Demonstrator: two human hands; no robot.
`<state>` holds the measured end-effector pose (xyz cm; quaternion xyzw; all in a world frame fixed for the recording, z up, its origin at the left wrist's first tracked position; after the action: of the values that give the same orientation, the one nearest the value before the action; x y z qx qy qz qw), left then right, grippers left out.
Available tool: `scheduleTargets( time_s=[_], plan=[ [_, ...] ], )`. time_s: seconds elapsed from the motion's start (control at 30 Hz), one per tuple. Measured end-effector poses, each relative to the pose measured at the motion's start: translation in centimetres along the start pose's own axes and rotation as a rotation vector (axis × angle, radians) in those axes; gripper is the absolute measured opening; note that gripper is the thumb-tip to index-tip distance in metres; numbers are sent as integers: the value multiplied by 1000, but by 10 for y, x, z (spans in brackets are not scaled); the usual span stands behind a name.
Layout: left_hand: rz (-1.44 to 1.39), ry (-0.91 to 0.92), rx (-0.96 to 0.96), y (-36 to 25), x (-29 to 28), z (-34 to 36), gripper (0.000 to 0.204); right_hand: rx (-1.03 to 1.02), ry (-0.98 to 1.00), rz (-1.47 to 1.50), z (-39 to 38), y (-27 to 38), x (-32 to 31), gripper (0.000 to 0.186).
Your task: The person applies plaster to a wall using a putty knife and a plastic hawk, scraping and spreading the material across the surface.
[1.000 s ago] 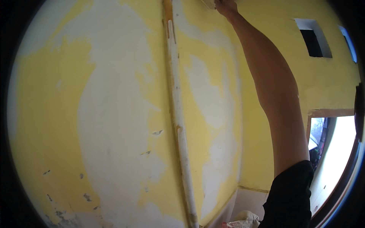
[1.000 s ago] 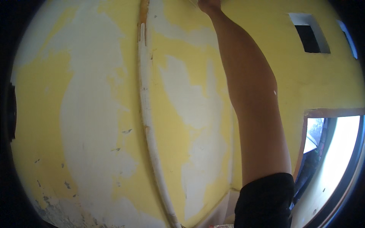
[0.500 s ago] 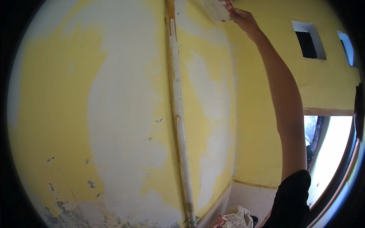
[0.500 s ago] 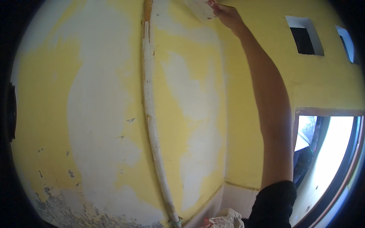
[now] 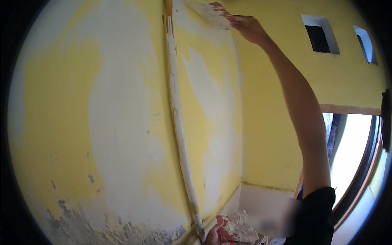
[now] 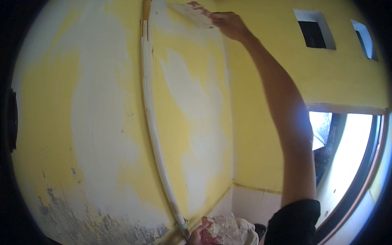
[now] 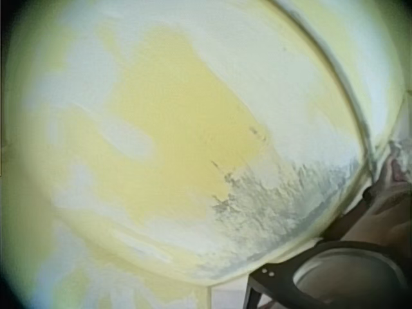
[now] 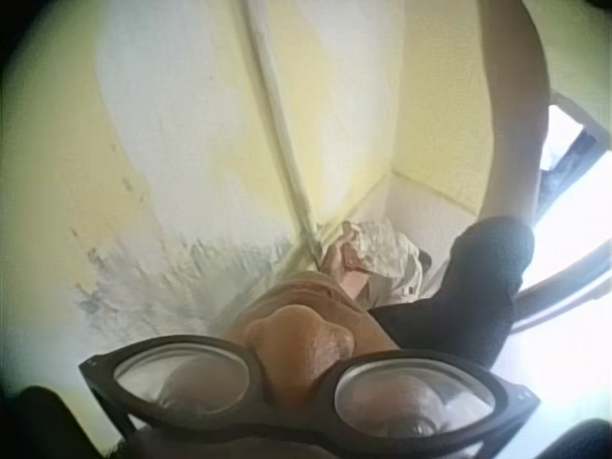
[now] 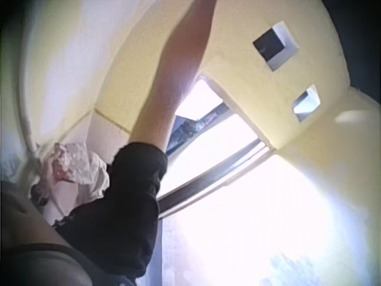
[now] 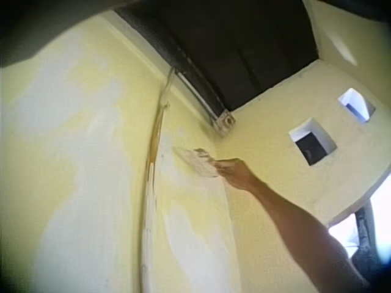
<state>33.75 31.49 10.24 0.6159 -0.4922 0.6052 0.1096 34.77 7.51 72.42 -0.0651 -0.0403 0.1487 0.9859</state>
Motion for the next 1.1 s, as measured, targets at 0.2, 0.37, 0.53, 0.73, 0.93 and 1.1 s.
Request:
scheduleTargets(
  time_s=[0.2, 0.37, 0.53, 0.73, 0.93, 1.1],
  plan=[
    [35, -17, 216, -2, -18, -23, 45, 605, 36, 592, -258, 37, -103, 51],
    [-135, 138, 305, 12, -7, -43, 41, 1031, -23, 682, -458, 91, -192, 60],
    [-67, -19, 294, 24, -13, -37, 43, 997, -28, 416, -568, 163, -233, 35],
    [-58, 159, 279, 8, -25, -44, 45, 614, 275, 122, -576, 264, -226, 21],
    [-15, 96, 238, 3, -27, -55, 47, 492, 524, -78, -593, 280, -234, 35],
    [46, 91, 233, -6, -27, -53, 45, 567, 672, -334, -600, 246, -274, 43]
  ],
)
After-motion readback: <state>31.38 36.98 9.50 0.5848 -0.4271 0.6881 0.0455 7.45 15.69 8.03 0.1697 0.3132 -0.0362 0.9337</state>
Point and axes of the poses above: each hand's wrist, its own z-axis towards the middle knuckle, its own x-axis out of the palm, y = z × x, the point moved 3 cm from there along z, towards the middle knuckle, and after that the axes turned 12 degrees about -y, right-handed, at the moved point
